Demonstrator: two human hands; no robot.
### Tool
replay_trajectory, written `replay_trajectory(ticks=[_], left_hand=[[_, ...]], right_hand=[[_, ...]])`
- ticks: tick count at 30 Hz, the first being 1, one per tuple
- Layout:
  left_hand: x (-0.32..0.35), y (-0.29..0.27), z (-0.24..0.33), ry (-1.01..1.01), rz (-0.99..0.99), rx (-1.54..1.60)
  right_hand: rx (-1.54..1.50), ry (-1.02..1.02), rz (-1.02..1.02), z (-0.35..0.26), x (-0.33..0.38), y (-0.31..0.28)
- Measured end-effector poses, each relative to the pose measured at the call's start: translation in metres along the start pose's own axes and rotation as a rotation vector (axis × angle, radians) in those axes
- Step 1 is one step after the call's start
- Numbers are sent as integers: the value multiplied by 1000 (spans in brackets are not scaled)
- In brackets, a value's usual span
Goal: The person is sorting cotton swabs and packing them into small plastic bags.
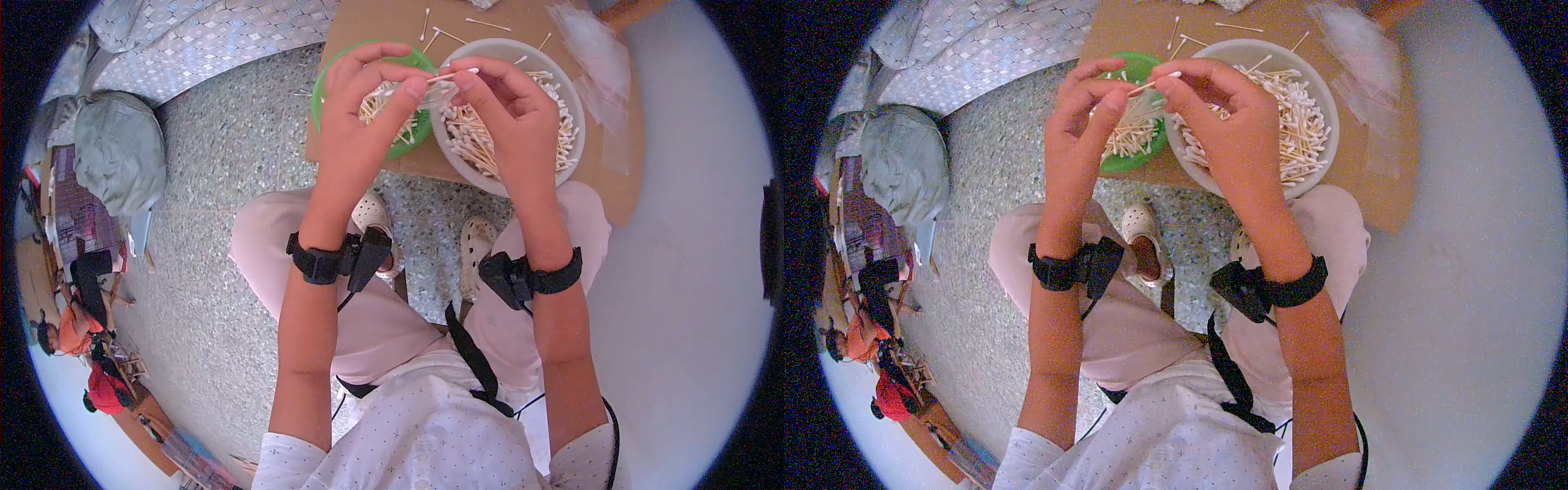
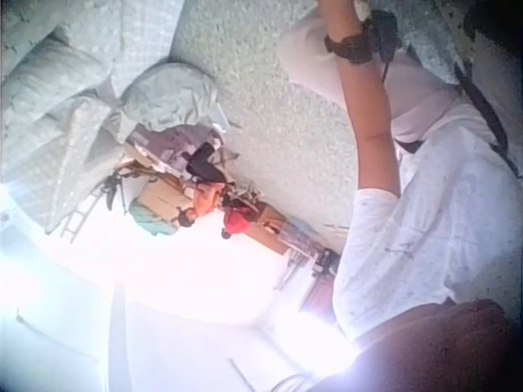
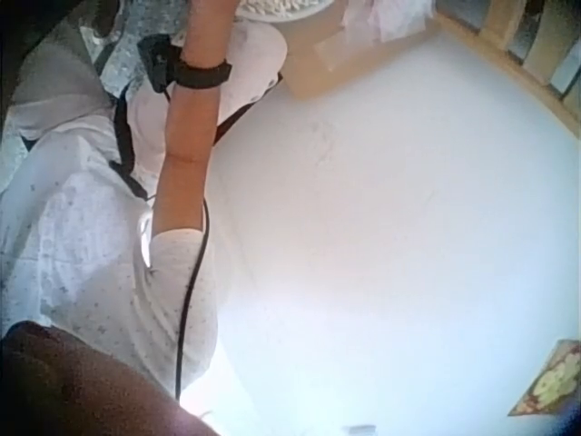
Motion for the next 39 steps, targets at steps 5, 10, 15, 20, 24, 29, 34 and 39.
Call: replay_trajectory(ticks=[5,10,15,20,24,29,34,39], left_hand=[[0,-3,-6,0,-3,-136],[0,-5,-1,31,35,-126],[1,-7,1,50,37,-85],[2,-11,3,57,60,-59],[2,-14,18,177,108,-151],[2,-11,23,220,56,-245],[1,3,16,197,-116,-374],[5,12,12,179,-215,-483]], right_hand=[[-11,-49,-39,-10,3,7],[-81,-73,-58,-13,3,8],[-256,45,-145,-3,0,8],[-286,42,-229,-3,0,14],[-358,36,-261,-2,2,19],[-175,5,-46,-4,2,4],[71,-112,132,-18,-1,-18],[156,-113,214,-12,2,-12]])
Point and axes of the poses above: each hand's wrist, its own x-axis away from the middle knuckle, its own y-axis out of the palm, z = x × y, the point moved 8 cm from there along -x, towards the middle knuckle, and after that the axes turned 1 degree about y, right-handed, at the moved point
